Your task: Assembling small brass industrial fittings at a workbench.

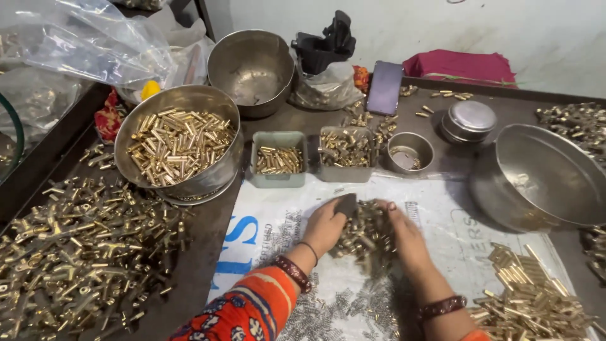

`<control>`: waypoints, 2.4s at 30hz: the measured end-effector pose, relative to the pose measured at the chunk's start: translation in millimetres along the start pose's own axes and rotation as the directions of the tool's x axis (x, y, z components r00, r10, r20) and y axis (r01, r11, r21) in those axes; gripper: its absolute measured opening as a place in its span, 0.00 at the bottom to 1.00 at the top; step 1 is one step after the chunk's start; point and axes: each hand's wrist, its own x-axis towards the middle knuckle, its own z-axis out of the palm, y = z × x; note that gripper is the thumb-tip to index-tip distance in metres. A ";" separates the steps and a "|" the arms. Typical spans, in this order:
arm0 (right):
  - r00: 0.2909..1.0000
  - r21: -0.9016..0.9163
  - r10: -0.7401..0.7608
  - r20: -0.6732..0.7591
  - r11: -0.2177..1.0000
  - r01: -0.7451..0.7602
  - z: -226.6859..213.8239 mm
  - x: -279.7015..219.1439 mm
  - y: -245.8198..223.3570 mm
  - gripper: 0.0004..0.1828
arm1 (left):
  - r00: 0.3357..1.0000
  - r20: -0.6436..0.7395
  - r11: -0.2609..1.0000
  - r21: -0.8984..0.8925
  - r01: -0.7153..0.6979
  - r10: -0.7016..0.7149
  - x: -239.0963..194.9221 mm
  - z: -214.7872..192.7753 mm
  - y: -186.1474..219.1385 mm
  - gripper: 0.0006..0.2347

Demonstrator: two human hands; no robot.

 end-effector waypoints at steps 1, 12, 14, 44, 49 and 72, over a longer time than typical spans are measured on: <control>0.997 0.090 -0.030 0.070 0.996 0.023 3.0 -7.3 2.9 0.40 | 0.985 0.021 0.978 -0.116 0.172 -0.171 -9.4 -5.2 11.6 0.21; 0.920 0.582 -0.364 0.142 0.783 0.220 -15.6 -129.0 -20.2 0.42 | 0.992 0.075 0.728 -0.675 0.125 -0.100 -117.9 9.0 30.2 0.24; 0.967 0.247 -0.238 -0.086 0.936 0.252 -21.7 -146.9 -0.4 0.34 | 0.995 0.098 0.739 -0.669 0.076 -0.014 -151.5 0.6 48.5 0.23; 0.916 -0.836 -0.398 0.055 0.484 0.260 31.7 -252.4 61.4 0.13 | 0.985 0.169 0.926 -0.378 0.020 0.047 -232.7 -39.8 22.5 0.17; 0.906 -0.876 -0.412 0.099 0.396 0.276 30.1 -234.1 64.9 0.11 | 0.978 0.203 0.939 -0.343 0.030 0.043 -209.6 -23.9 37.0 0.16; 0.964 0.346 -0.262 0.039 0.909 0.233 30.8 -217.9 60.6 0.07 | 0.788 0.613 0.788 -0.459 0.411 -0.055 -205.0 0.0 -35.5 0.18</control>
